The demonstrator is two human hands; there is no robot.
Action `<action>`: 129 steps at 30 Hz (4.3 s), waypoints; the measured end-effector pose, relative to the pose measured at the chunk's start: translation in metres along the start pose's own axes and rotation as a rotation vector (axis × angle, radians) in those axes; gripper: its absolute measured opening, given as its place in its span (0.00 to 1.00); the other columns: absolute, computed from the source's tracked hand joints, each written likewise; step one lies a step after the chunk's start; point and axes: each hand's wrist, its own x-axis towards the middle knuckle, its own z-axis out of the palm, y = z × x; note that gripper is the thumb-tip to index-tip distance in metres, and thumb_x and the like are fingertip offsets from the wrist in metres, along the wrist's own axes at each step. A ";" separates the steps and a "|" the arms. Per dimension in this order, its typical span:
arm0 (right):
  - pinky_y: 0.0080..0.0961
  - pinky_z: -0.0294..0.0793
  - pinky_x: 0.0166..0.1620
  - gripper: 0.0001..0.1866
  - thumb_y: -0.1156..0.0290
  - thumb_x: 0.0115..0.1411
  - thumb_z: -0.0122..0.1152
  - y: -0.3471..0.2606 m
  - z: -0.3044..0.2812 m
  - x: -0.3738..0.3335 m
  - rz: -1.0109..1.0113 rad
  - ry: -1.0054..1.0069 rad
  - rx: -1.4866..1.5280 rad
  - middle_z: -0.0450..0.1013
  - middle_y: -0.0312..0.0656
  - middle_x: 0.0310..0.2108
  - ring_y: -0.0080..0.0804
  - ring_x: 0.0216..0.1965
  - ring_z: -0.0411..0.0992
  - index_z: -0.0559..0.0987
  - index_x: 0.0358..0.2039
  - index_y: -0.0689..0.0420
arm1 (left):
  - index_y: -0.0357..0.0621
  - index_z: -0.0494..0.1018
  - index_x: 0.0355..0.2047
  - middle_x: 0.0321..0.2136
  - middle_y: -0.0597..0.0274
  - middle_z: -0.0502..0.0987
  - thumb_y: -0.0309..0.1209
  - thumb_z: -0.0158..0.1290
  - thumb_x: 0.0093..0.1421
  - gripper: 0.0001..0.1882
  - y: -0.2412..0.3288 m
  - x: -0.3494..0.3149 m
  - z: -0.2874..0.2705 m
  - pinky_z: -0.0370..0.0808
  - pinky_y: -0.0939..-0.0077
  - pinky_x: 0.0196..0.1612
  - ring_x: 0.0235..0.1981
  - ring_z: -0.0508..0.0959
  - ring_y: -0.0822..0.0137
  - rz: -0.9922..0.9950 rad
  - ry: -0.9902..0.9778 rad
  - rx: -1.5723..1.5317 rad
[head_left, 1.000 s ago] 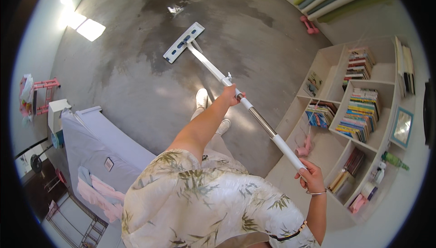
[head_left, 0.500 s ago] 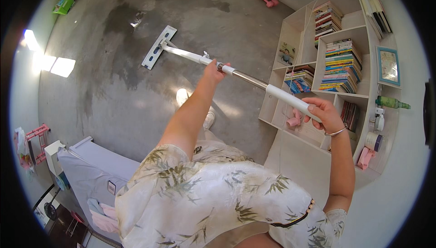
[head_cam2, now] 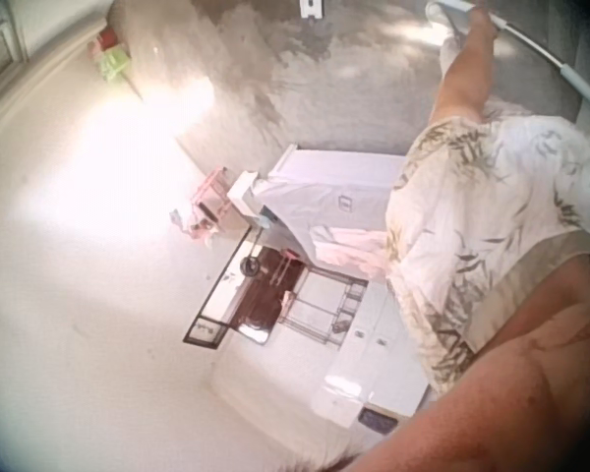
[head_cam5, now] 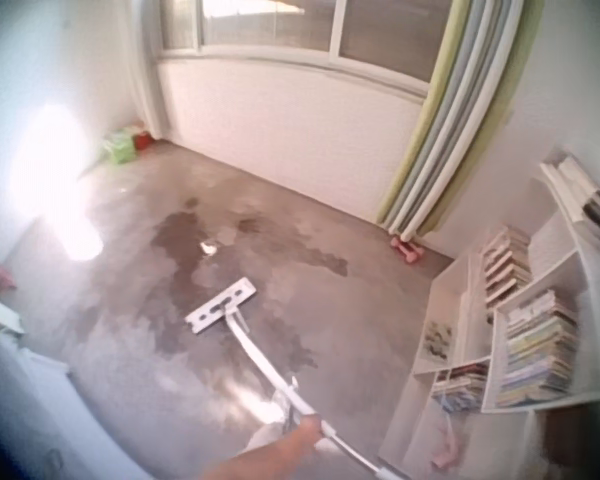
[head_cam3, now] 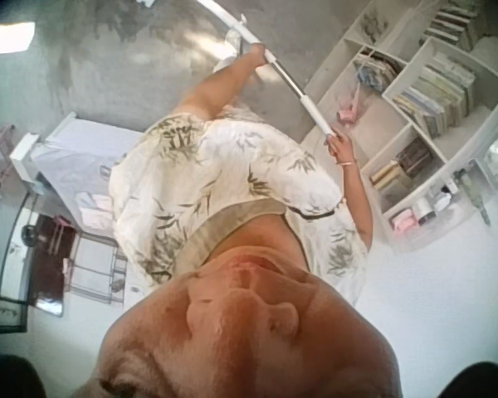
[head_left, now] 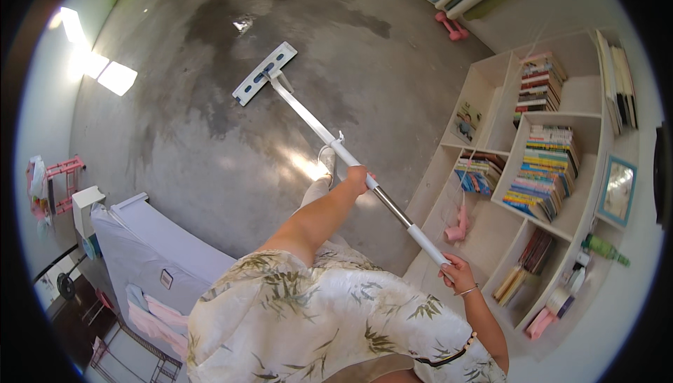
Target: The person sweeps the floor using a broom and dustpan, collecting debris and emptying it into a trash bin. They then switch to a mop to clean the floor surface in the same room.
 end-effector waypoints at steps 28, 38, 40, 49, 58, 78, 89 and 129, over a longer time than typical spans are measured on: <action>0.14 0.64 0.17 0.25 0.69 0.56 0.46 -0.340 0.048 0.158 -0.270 -0.641 -0.310 0.70 0.41 0.24 0.19 0.16 0.66 0.58 0.54 0.62 | 0.38 0.54 0.50 0.46 0.50 0.62 0.29 0.39 0.59 0.19 0.180 -0.106 0.118 0.68 0.58 0.47 0.48 0.66 0.52 0.564 -0.184 -0.174; 0.12 0.64 0.15 0.20 0.66 0.57 0.46 -0.336 0.048 0.152 -0.177 -0.669 -0.336 0.70 0.39 0.23 0.18 0.16 0.66 0.63 0.50 0.58 | 0.40 0.51 0.53 0.49 0.47 0.61 0.28 0.38 0.60 0.21 0.118 -0.153 0.126 0.68 0.60 0.47 0.47 0.67 0.54 0.637 -0.231 -0.304; 0.13 0.65 0.15 0.20 0.66 0.57 0.45 -0.333 0.051 0.151 -0.168 -0.673 -0.340 0.70 0.39 0.23 0.18 0.16 0.66 0.62 0.50 0.58 | 0.40 0.51 0.53 0.49 0.47 0.62 0.28 0.38 0.60 0.21 0.115 -0.157 0.118 0.68 0.60 0.47 0.46 0.68 0.53 0.658 -0.234 -0.317; 0.13 0.65 0.16 0.19 0.66 0.58 0.44 -0.322 0.073 0.135 -0.095 -0.655 -0.336 0.70 0.39 0.24 0.19 0.16 0.65 0.62 0.50 0.57 | 0.40 0.57 0.48 0.41 0.50 0.68 0.27 0.39 0.59 0.17 0.097 -0.158 0.084 0.71 0.66 0.41 0.41 0.71 0.57 0.667 -0.307 -0.508; 0.14 0.64 0.17 0.18 0.66 0.58 0.44 -0.310 0.105 0.112 -0.104 -0.668 -0.214 0.70 0.38 0.24 0.19 0.17 0.64 0.65 0.48 0.56 | 0.45 0.69 0.33 0.27 0.62 0.71 0.37 0.47 0.56 0.11 0.043 -0.195 0.113 0.68 0.79 0.27 0.26 0.70 0.71 0.661 -0.114 -0.215; 0.14 0.59 0.14 0.16 0.54 0.57 0.47 -0.253 0.113 0.146 -0.333 -0.504 -0.582 0.65 0.32 0.16 0.20 0.11 0.60 0.70 0.30 0.56 | 0.36 0.62 0.36 0.28 0.56 0.71 0.40 0.38 0.61 0.16 0.029 -0.205 0.105 0.72 0.67 0.34 0.30 0.73 0.62 0.523 -0.275 -0.262; 0.21 0.70 0.32 0.14 0.60 0.55 0.51 -0.292 0.200 0.186 -0.332 -0.488 -0.562 0.71 0.36 0.29 0.24 0.28 0.69 0.72 0.35 0.57 | 0.36 0.61 0.37 0.26 0.57 0.69 0.40 0.36 0.61 0.17 0.029 -0.258 0.079 0.73 0.69 0.28 0.26 0.71 0.63 0.529 -0.347 -0.536; 0.33 0.71 0.36 0.14 0.62 0.60 0.42 -0.210 0.316 0.210 0.067 -0.795 -0.485 0.71 0.46 0.29 0.36 0.30 0.71 0.68 0.34 0.60 | 0.45 0.57 0.46 0.16 0.65 0.64 0.21 0.46 0.51 0.21 0.031 -0.271 -0.021 0.65 0.80 0.10 0.11 0.65 0.75 0.633 -0.065 -0.141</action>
